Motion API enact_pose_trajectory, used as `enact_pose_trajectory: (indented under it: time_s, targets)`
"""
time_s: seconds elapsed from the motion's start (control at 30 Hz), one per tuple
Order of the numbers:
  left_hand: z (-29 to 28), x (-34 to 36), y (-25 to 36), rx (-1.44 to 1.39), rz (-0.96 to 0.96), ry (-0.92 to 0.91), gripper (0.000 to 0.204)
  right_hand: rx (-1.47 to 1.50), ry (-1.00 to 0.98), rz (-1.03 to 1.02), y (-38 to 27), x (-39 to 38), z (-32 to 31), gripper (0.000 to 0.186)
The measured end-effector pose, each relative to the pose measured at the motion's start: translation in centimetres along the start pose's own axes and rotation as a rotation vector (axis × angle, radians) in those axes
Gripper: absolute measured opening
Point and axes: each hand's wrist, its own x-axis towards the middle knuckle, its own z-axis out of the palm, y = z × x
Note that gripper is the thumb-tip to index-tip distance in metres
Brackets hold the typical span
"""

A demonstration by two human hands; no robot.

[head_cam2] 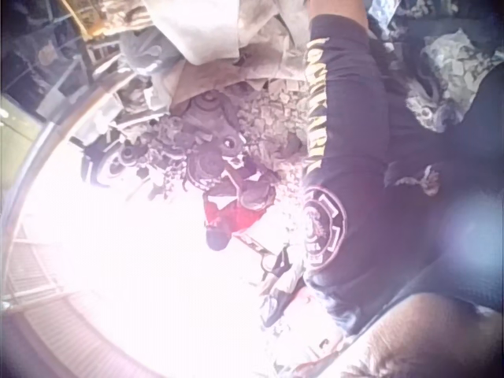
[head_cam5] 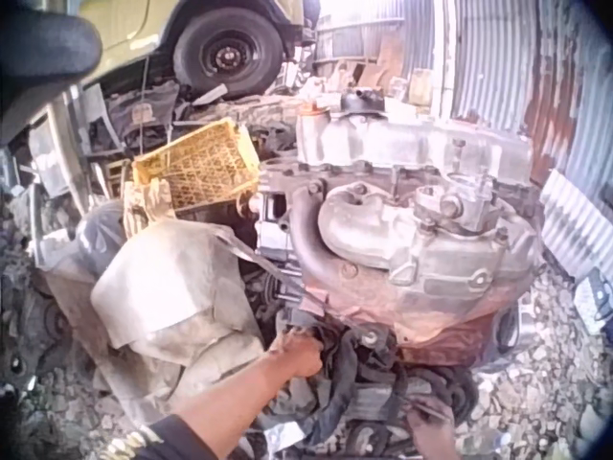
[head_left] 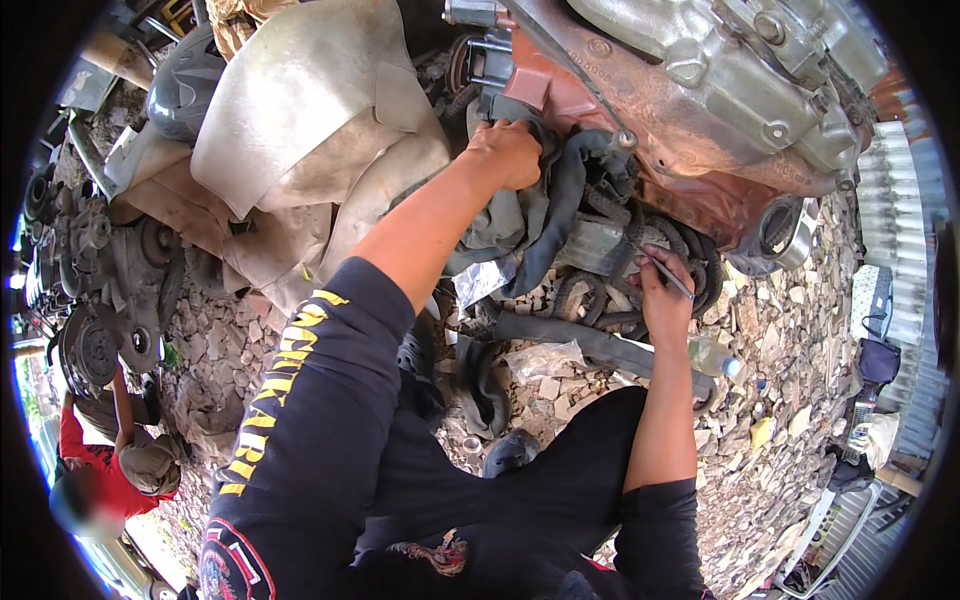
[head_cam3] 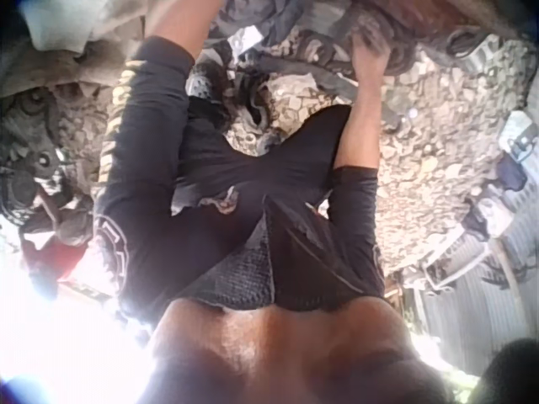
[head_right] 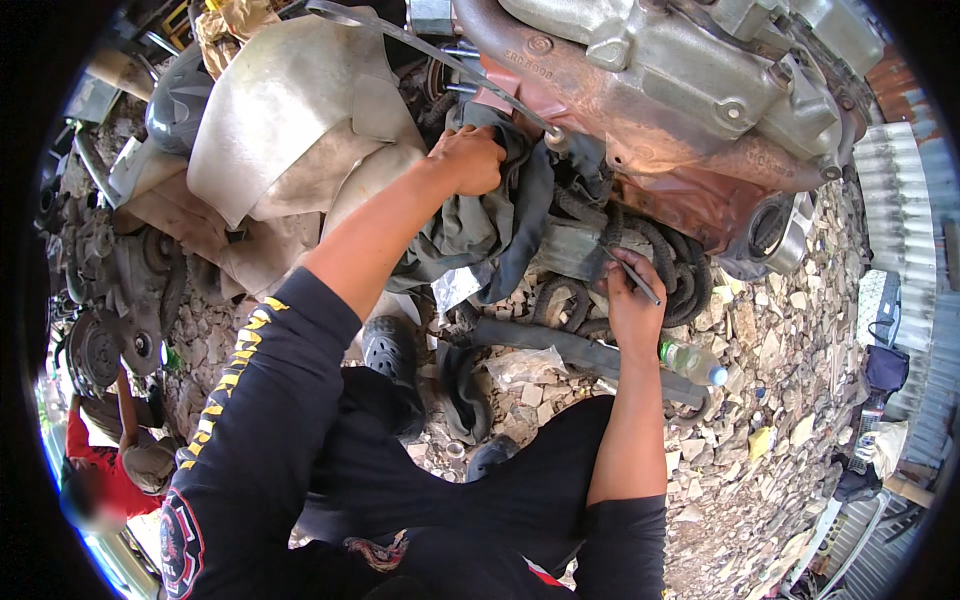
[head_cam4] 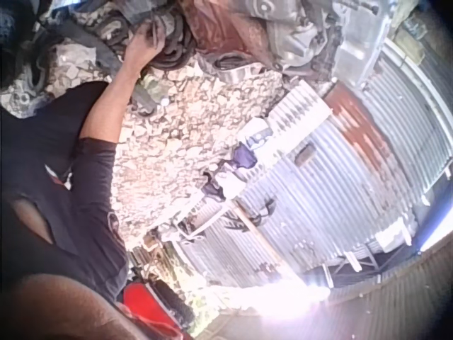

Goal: The person wipes engine components with a cloth and uses a tool to manipulate a part on the engine block.

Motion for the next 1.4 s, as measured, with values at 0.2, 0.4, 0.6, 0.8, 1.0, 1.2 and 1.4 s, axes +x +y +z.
enact_pose_trajectory:
  time_s: [0.2,0.4,0.6,0.8,1.0,1.2,1.4]
  targets:
    - [-0.1,0.2,-1.5,-0.012,0.13,-0.113,0.028,-0.032,0.002,-0.007,-0.4,-0.5,-0.1,0.018]
    - [0.4,-2.7,-1.7,-0.15,0.243,-0.019,0.026,0.001,-0.036,-0.026,-1.5,-0.2,1.5,0.018]
    - [1.3,-4.6,2.3,0.051,0.055,0.122,0.053,0.031,-0.071,-0.038,-0.9,0.2,3.2,0.017]
    - [0.6,-3.2,2.2,0.025,0.023,0.039,0.059,0.01,-0.044,-0.046,-0.3,0.0,2.1,0.018]
    - [0.2,-4.2,0.9,-0.008,0.114,-0.045,0.056,-0.048,-0.017,-0.049,-1.8,-0.5,1.5,0.02]
    - [0.5,-4.7,1.2,0.096,0.168,-0.002,0.059,0.02,-0.052,-0.02,-1.4,0.5,3.1,0.018]
    - [0.7,-3.0,0.7,0.15,0.107,0.016,0.068,-0.002,-0.027,-0.074,0.8,0.7,2.0,0.022]
